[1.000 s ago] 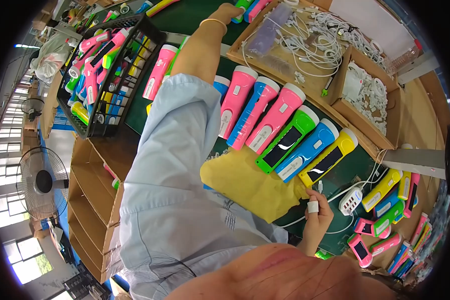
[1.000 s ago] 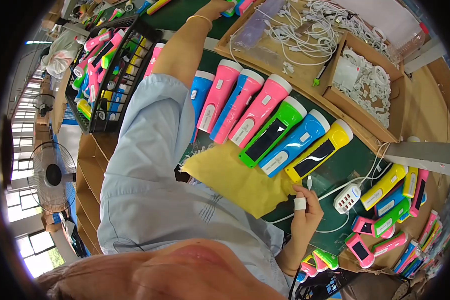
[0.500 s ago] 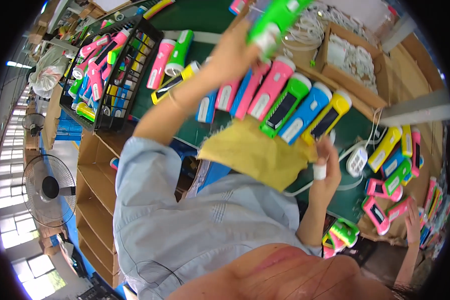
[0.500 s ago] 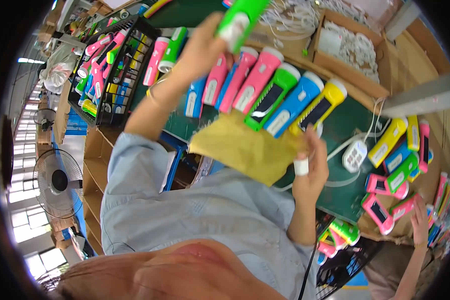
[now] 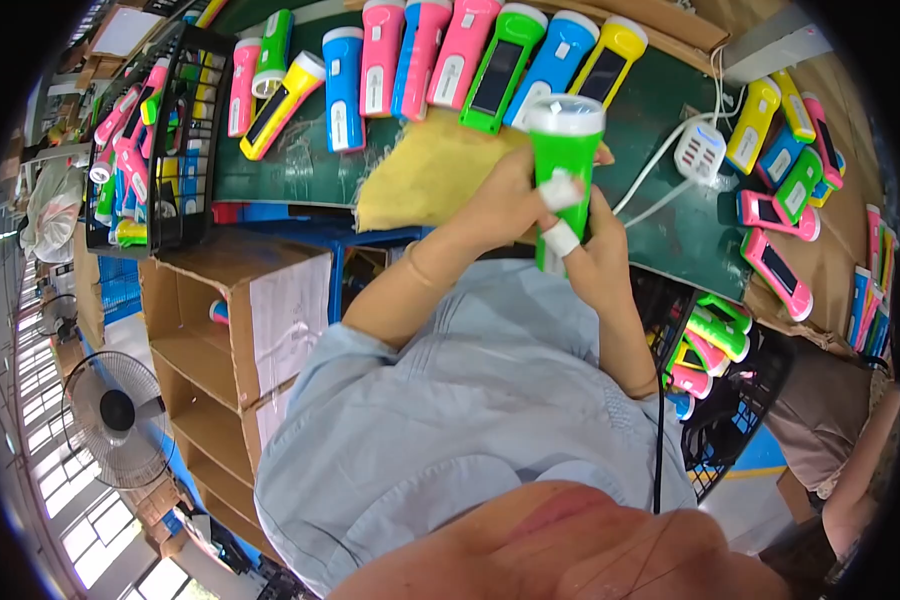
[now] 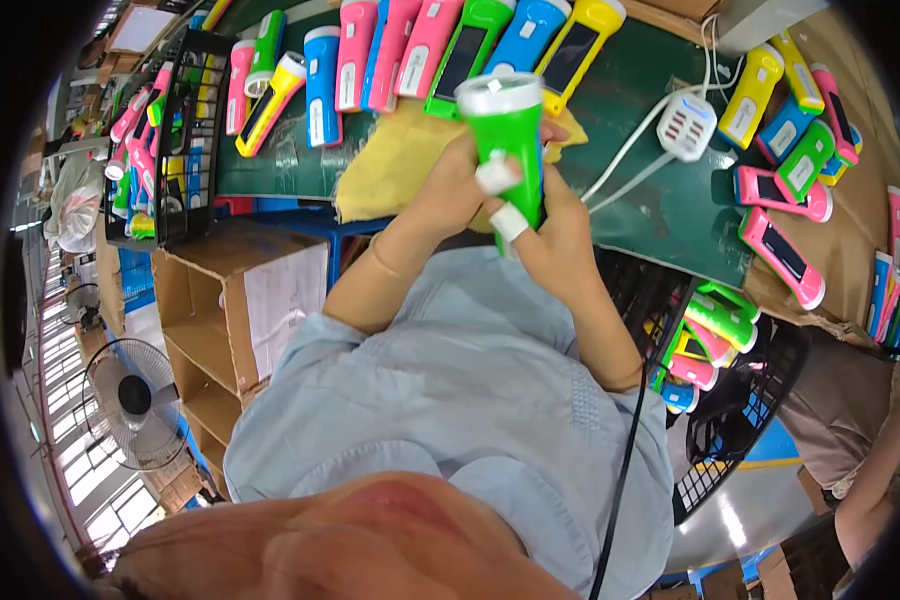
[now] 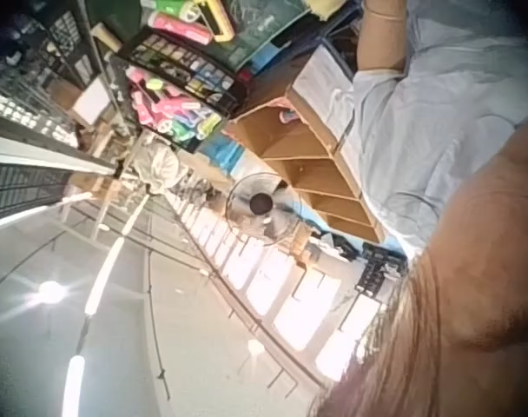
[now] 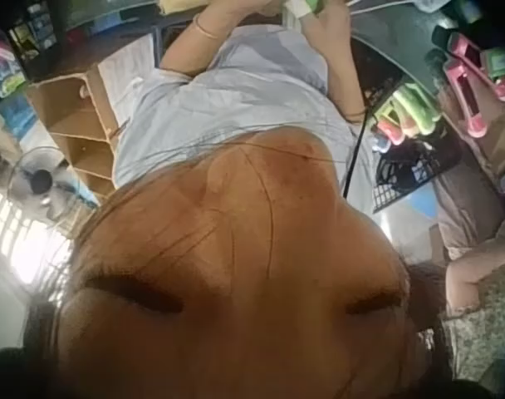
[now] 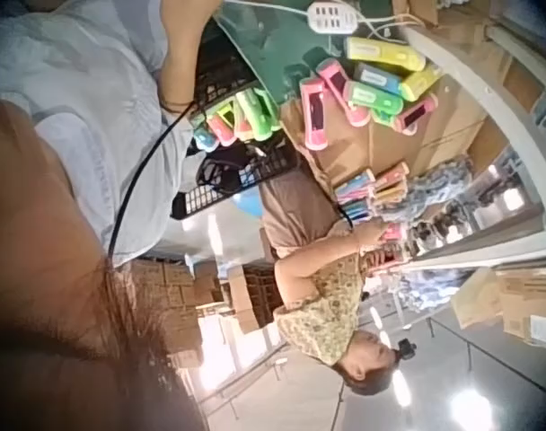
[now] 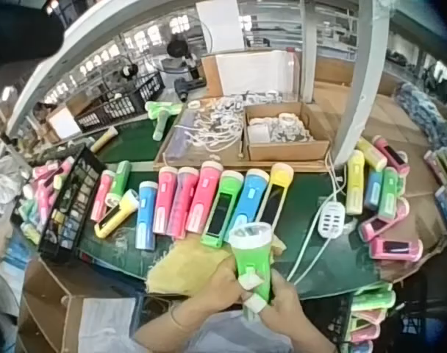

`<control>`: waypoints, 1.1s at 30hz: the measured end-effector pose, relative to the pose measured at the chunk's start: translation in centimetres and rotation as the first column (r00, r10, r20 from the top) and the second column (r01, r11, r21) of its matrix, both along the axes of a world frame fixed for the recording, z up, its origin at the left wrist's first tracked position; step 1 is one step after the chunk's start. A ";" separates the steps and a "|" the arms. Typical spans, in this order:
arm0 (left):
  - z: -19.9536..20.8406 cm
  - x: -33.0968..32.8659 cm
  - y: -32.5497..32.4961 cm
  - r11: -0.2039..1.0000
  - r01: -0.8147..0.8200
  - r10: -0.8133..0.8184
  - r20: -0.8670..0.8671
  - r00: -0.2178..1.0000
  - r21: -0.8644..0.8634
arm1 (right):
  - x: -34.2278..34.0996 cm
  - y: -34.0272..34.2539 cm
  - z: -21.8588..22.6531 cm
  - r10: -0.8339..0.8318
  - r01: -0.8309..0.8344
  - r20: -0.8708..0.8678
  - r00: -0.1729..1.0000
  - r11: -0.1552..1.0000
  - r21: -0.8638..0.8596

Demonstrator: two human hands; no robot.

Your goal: Testing multiple flashlights by turning them on, checking functionality, and wiping them with a cloth.

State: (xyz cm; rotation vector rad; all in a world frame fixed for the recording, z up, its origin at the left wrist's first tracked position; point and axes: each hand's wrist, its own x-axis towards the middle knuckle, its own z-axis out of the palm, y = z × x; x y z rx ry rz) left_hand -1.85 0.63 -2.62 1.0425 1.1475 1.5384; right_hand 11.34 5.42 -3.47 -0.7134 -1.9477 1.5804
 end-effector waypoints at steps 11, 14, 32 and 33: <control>1.1 0.1 1.9 0.982 0.118 -0.018 0.549 0.836 -0.148 | 4.3 2.0 -1.7 -0.128 0.117 -0.037 0.991 0.969 -0.216; 1.1 -0.3 2.6 0.972 0.136 0.038 0.695 0.718 -0.193 | 4.1 1.8 -1.5 -0.127 0.111 -0.063 0.990 0.971 -0.213; 2.0 -2.4 4.0 0.980 -0.073 0.133 0.333 0.934 -0.186 | 3.1 2.4 0.8 -0.177 0.122 -0.128 0.976 0.929 -0.349; 1.7 -2.3 3.9 0.983 -0.099 0.143 0.311 0.940 -0.152 | 3.0 2.3 0.8 -0.172 0.117 -0.127 0.977 0.927 -0.356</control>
